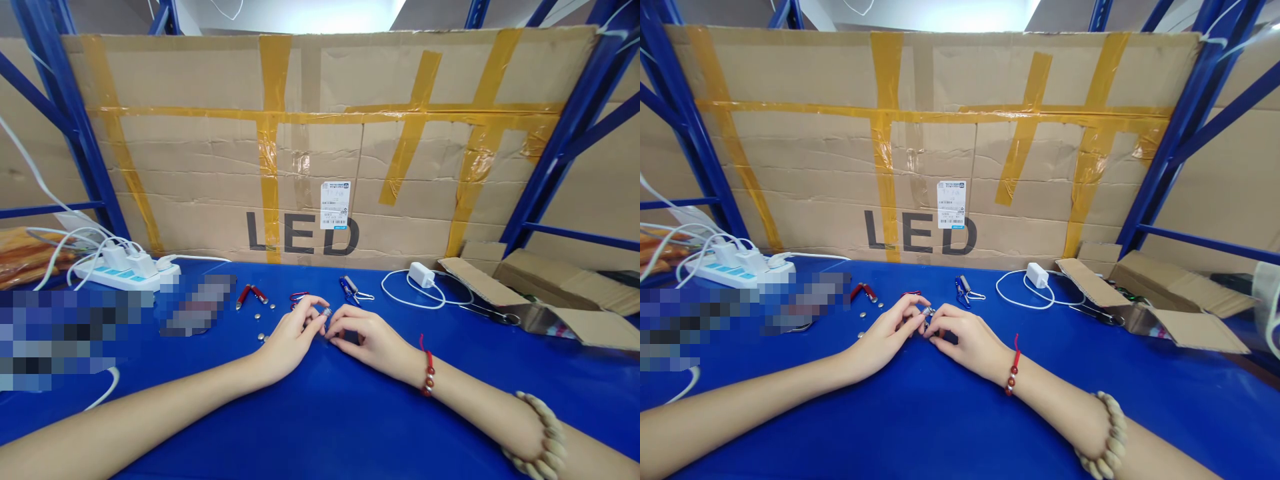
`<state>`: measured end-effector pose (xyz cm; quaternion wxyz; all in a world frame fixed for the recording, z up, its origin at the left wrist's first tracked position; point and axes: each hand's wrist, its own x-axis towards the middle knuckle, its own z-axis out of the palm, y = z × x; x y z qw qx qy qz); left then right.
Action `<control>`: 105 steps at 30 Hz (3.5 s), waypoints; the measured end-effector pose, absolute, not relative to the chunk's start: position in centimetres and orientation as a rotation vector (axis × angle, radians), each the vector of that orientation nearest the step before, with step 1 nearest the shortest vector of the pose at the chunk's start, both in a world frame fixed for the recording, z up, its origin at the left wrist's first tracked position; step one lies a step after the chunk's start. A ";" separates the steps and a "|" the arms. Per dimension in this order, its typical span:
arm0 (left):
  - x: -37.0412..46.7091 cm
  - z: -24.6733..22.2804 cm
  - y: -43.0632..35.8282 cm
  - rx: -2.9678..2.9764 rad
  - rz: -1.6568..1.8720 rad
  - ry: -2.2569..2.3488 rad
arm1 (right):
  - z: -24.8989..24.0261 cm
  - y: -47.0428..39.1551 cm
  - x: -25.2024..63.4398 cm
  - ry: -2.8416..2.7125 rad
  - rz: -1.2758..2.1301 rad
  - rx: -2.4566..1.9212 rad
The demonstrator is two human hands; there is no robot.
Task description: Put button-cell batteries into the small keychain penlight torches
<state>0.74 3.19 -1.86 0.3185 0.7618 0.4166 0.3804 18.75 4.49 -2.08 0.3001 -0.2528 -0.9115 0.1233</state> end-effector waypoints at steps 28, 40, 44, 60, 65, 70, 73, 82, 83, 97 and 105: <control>0.8 -1.5 2.9 2.019 0.924 1.162 | -1.8 4.2 18.8 -2.480 0.214 -0.726; 0.9 -1.4 2.9 2.027 0.898 1.143 | -1.8 4.2 18.9 -2.489 0.216 -0.723; 0.9 -1.4 2.9 2.032 0.891 1.142 | -1.8 4.2 18.9 -2.486 0.220 -0.706; 0.9 -1.6 3.1 2.068 0.868 1.137 | -1.9 4.4 19.0 -2.490 0.250 -0.707; 0.9 -1.8 3.1 2.090 0.853 1.137 | -2.0 4.4 19.0 -2.488 0.265 -0.705; 0.9 -1.8 3.1 2.094 0.844 1.128 | -1.8 4.3 19.0 -2.481 0.272 -0.697; 1.0 -1.7 3.0 2.107 0.833 1.115 | -1.7 4.3 19.0 -2.485 0.261 -0.703; 1.0 -1.6 2.8 2.145 0.812 1.101 | -1.9 4.4 19.0 -2.495 0.249 -0.706; 1.0 -1.6 2.8 2.149 0.812 1.104 | -1.9 4.5 19.0 -2.499 0.251 -0.711; 1.0 -1.6 2.8 2.175 0.805 1.108 | -2.0 4.5 19.2 -2.534 0.236 -0.742; 1.0 -1.6 2.8 2.155 0.787 1.121 | -2.0 4.6 19.2 -2.535 0.237 -0.737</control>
